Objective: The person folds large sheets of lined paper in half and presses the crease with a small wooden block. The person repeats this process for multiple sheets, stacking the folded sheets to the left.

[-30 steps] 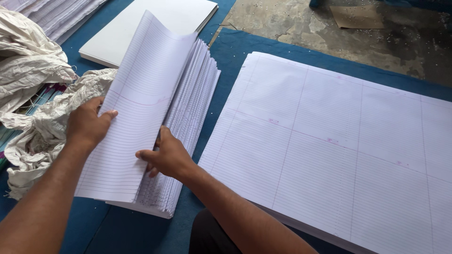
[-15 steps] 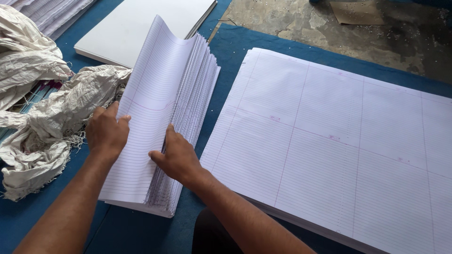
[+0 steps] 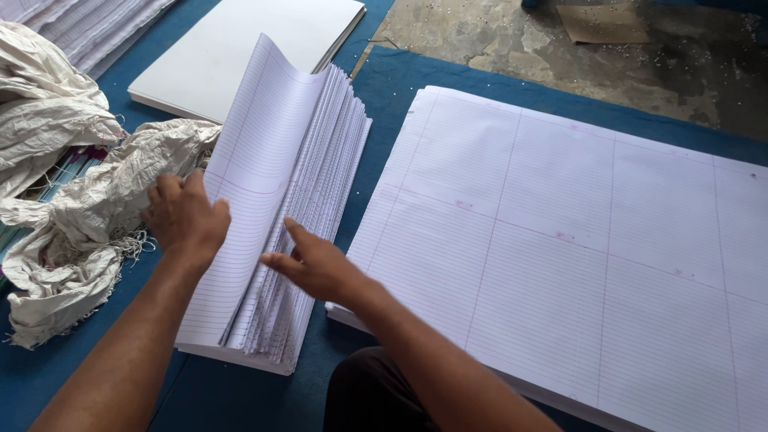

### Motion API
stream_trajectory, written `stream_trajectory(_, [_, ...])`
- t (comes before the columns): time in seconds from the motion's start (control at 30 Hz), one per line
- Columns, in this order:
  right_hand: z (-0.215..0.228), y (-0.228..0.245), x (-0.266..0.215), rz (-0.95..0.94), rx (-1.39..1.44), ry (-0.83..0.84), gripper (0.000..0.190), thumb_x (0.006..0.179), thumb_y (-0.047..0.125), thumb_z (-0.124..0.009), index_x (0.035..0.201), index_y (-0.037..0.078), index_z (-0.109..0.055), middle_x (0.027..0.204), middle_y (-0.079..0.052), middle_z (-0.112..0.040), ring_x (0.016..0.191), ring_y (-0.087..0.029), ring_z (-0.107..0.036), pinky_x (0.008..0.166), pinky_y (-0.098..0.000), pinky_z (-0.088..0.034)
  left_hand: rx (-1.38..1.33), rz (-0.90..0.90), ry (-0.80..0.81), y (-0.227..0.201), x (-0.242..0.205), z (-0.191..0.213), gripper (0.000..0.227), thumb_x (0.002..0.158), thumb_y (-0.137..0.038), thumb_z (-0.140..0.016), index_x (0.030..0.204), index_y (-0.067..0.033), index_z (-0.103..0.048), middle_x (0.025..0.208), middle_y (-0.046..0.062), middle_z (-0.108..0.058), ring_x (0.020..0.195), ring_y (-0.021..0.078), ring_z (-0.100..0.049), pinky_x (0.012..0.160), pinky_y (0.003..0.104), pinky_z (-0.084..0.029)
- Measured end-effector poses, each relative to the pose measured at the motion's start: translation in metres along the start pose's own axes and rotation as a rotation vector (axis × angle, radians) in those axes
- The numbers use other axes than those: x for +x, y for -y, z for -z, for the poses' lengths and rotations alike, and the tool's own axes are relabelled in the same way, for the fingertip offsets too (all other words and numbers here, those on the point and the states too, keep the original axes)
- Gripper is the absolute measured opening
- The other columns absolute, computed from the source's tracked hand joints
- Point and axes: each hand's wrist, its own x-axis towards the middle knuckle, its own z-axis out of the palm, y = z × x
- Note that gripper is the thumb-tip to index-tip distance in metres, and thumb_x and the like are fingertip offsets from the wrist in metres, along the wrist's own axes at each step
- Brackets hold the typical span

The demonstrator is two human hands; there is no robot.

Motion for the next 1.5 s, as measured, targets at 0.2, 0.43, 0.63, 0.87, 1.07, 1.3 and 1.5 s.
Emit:
stream_trajectory(0.2, [0.076,-0.026,-0.038,-0.067,-0.049,-0.024,0.058,0.096,0.040,-0.060,0.142,0.006,-0.052,0.114,-0.018,-0.070,0.099,-0.028,-0.069,0.083,-0.0437,-0.059,-0.204,-0.322,-0.246,-0.082,0.003,0.026,0.042,0.086,-0.025,-0.078,0.124,-0.0084,-0.070,0.121,0.015,-0.057,0.117,0.0327,-0.052,0.097,0.051,-0.042])
stream_trajectory(0.43, [0.150,-0.073,-0.094,-0.227,-0.250,-0.128,0.041,0.095,0.033,-0.063,0.128,0.008,-0.066,0.119,-0.015,-0.069,0.102,-0.025,-0.069,0.086,-0.0411,-0.058,-0.463,-0.617,-0.231,-0.201,-0.028,0.032,0.034,0.083,-0.013,-0.076,0.115,-0.0063,-0.072,0.116,0.015,-0.063,0.113,0.0327,-0.057,0.094,0.048,-0.046])
stream_trajectory(0.63, [0.186,-0.111,-0.152,-0.356,-0.625,-0.130,0.046,0.091,0.032,-0.069,0.131,0.009,-0.062,0.125,-0.014,-0.062,0.110,-0.027,-0.064,0.093,-0.0432,-0.054,-0.555,-0.655,0.118,-0.285,-0.071,0.007,0.032,0.081,-0.015,-0.077,0.112,-0.0060,-0.073,0.116,0.017,-0.065,0.111,0.0349,-0.061,0.096,0.046,-0.052])
stream_trajectory(0.87, [0.214,-0.150,-0.215,-0.520,-0.851,-0.062,0.047,0.092,0.034,-0.070,0.132,0.011,-0.062,0.131,-0.014,-0.058,0.122,-0.027,-0.058,0.101,-0.0411,-0.053,-0.466,-0.642,0.610,-0.353,-0.140,-0.030,0.037,0.082,-0.026,-0.078,0.115,-0.0100,-0.073,0.120,0.015,-0.064,0.111,0.0313,-0.062,0.096,0.045,-0.054])
stream_trajectory(1.07, [0.237,-0.184,-0.264,-0.467,-0.821,-0.169,0.053,0.088,0.036,-0.072,0.135,0.014,-0.059,0.142,-0.015,-0.051,0.130,-0.028,-0.051,0.105,-0.0419,-0.049,-0.241,-0.696,0.616,-0.397,-0.189,-0.034,0.041,0.086,-0.033,-0.075,0.119,-0.0095,-0.067,0.130,0.016,-0.055,0.121,0.0305,-0.050,0.096,0.053,-0.048])
stream_trajectory(1.3, [0.268,-0.200,-0.314,-0.601,-0.823,-0.144,0.056,0.089,0.038,-0.072,0.139,0.017,-0.057,0.148,-0.011,-0.048,0.137,-0.024,-0.046,0.109,-0.0422,-0.048,-0.276,-0.770,0.495,-0.443,-0.234,-0.025,0.056,0.084,-0.043,-0.078,0.122,-0.0063,-0.061,0.131,0.021,-0.050,0.124,0.0362,-0.044,0.092,0.059,-0.043])
stream_trajectory(1.5, [0.295,-0.211,-0.363,-0.735,-0.798,-0.159,0.055,0.090,0.038,-0.069,0.140,0.019,-0.055,0.149,-0.008,-0.046,0.139,-0.023,-0.045,0.109,-0.0431,-0.047,-0.320,-0.828,0.502,-0.483,-0.262,-0.027,0.035,0.084,-0.023,-0.075,0.112,-0.0047,-0.065,0.127,0.018,-0.053,0.123,0.0343,-0.048,0.096,0.058,-0.044])
